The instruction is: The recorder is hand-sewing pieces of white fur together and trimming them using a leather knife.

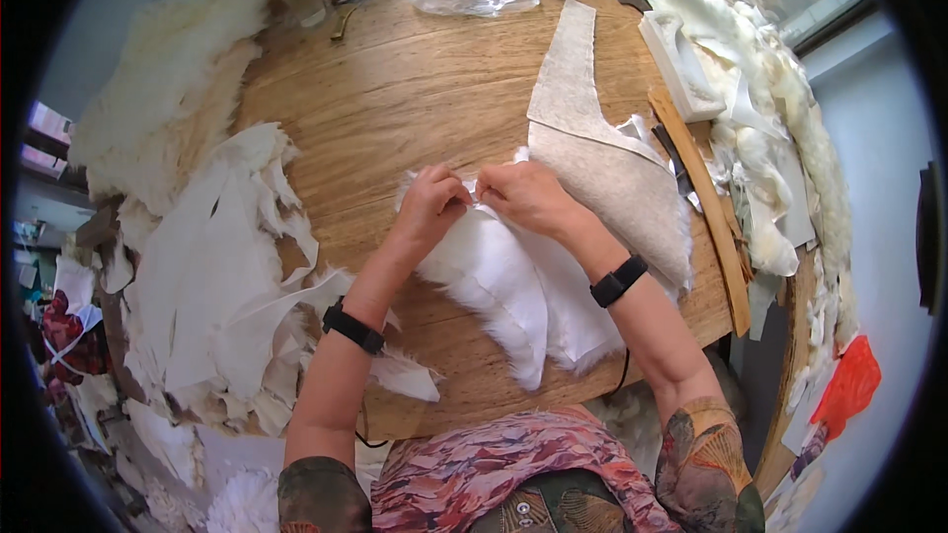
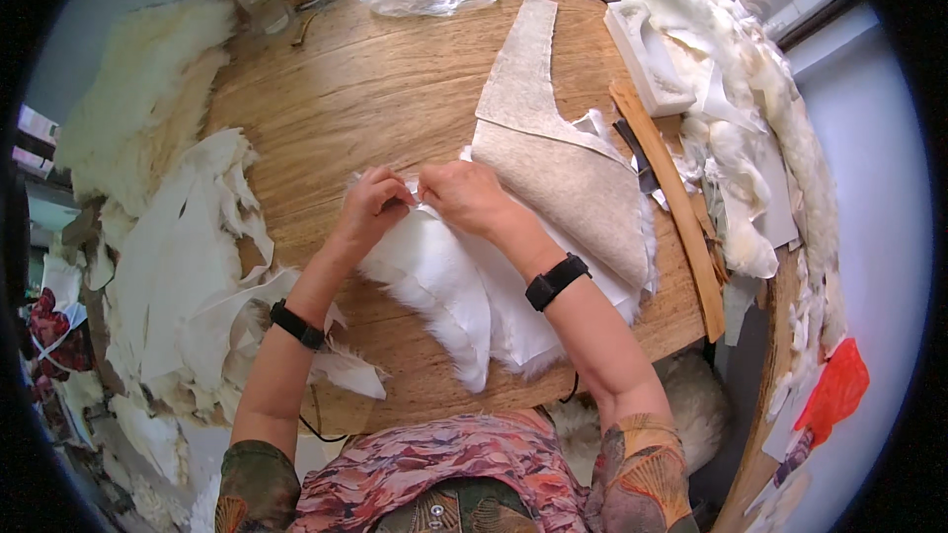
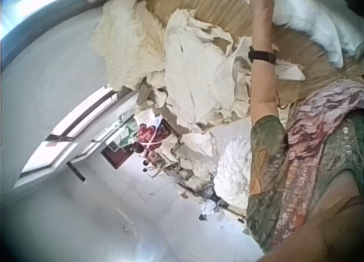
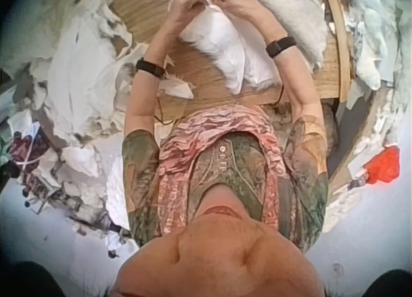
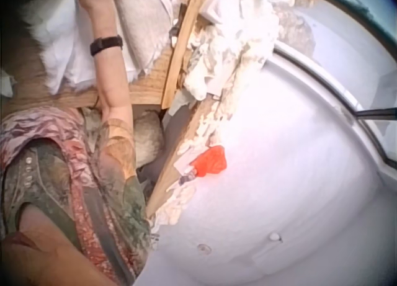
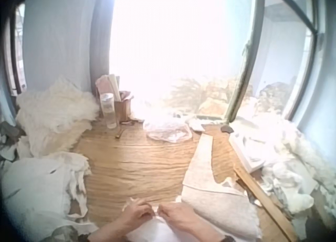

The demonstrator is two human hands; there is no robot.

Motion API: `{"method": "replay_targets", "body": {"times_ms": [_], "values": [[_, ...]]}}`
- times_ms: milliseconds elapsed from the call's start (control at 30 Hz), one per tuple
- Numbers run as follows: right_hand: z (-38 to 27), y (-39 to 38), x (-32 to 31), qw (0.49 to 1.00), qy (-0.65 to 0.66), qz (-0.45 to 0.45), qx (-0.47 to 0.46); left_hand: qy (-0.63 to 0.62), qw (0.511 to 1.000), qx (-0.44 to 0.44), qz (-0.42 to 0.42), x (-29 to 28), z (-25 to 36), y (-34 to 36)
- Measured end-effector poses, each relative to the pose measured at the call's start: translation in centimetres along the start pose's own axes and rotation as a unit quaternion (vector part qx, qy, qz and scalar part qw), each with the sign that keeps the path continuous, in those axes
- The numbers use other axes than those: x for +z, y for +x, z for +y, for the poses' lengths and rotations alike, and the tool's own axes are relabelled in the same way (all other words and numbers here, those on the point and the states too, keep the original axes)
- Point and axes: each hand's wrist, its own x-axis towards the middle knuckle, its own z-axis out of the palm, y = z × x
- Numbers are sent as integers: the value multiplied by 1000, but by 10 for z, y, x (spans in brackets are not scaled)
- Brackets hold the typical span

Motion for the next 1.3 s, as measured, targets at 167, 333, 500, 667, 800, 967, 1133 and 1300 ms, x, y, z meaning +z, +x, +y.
{"method": "replay_targets", "body": {"times_ms": [167, 333, 500, 667, 800, 967, 1133, 1300], "values": [[-4, 0, 7, 999, -38, 2, -20, -15, 1000, -3, -5, 0, -3, -1], [-7, -6, -6, 999, -6, -43, -22, -44, 998, -37, -17, -3, -1, -2], [-3, -4, -8, 998, 52, -44, -19, -93, 992, -71, -38, -5, -7, -4], [2, -5, 1, 995, 87, 6, -39, -107, 988, -104, -41, -8, -1, -1], [-2, -5, 1, 996, 80, 27, -19, -82, 990, -110, -38, -11, 2, -2], [8, -3, 6, 993, 111, 38, -6, -149, 982, -107, -33, -13, 5, -3], [13, 1, 4, 965, 253, -21, 71, -162, 979, -114, -41, -17, 7, -4], [11, 1, 1, 962, 262, -25, 77, -154, 978, -132, -42, -18, 11, -4]]}}
